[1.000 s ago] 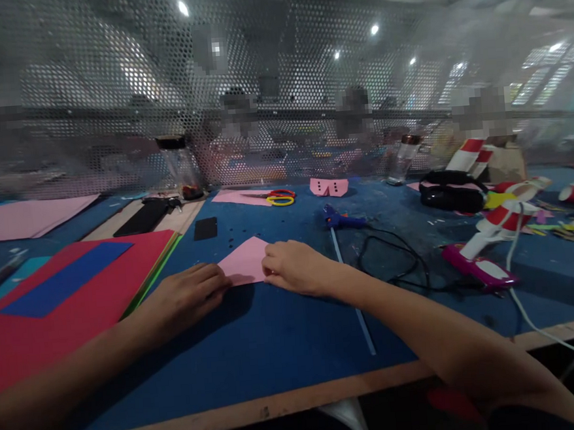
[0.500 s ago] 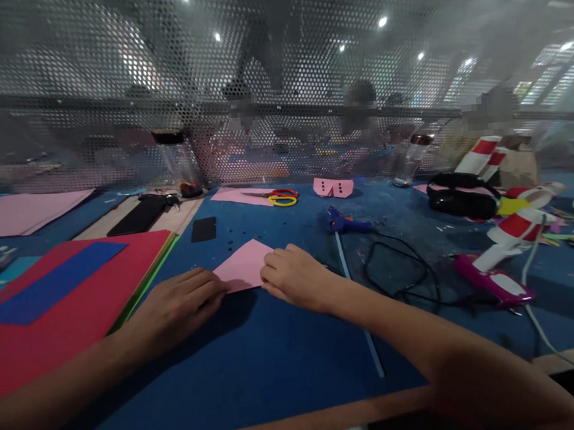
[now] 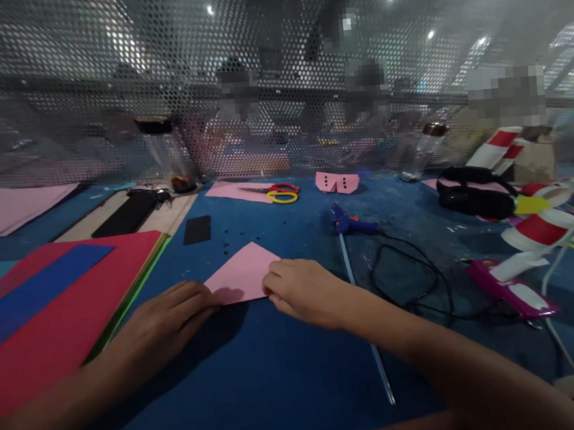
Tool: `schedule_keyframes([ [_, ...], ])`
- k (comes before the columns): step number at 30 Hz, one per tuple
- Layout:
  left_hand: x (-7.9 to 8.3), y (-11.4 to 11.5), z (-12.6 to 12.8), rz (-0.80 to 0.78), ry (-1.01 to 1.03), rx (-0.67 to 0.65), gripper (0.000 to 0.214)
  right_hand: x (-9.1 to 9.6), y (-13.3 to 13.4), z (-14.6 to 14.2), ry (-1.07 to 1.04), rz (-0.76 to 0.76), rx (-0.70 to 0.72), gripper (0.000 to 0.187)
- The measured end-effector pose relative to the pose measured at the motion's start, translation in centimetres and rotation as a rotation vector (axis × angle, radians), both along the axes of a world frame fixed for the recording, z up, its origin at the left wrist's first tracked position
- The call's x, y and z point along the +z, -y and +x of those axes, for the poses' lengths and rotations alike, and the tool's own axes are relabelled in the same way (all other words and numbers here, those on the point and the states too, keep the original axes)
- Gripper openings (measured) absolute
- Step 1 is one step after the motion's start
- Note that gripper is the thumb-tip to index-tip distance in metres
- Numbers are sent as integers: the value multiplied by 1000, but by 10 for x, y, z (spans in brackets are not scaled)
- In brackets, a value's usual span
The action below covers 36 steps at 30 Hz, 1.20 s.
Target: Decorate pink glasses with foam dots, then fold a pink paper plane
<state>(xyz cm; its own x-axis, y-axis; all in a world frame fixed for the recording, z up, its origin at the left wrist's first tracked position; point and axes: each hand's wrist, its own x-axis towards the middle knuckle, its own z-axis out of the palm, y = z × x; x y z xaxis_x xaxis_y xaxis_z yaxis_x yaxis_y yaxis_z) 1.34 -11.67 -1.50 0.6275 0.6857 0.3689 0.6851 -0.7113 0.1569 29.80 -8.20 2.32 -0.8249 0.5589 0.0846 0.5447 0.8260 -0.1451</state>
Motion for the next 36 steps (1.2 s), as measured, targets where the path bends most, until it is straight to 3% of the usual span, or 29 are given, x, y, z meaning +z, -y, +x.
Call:
schedule_keyframes([
  [9, -2, -5, -4, -140, 82, 38, 24, -1, 1, 6, -13, -53, -32, 10],
  [15, 2, -5, -3, -179, 103, 57, 24, -2, 1, 8, -27, -46, -43, 10],
  [25, 11, -5, 0, -217, 79, 87, 21, 6, 2, 4, -73, -160, -88, 10],
  [36, 14, -6, 2, -429, 224, 172, 20, 7, -4, 6, -67, -256, -215, 14],
])
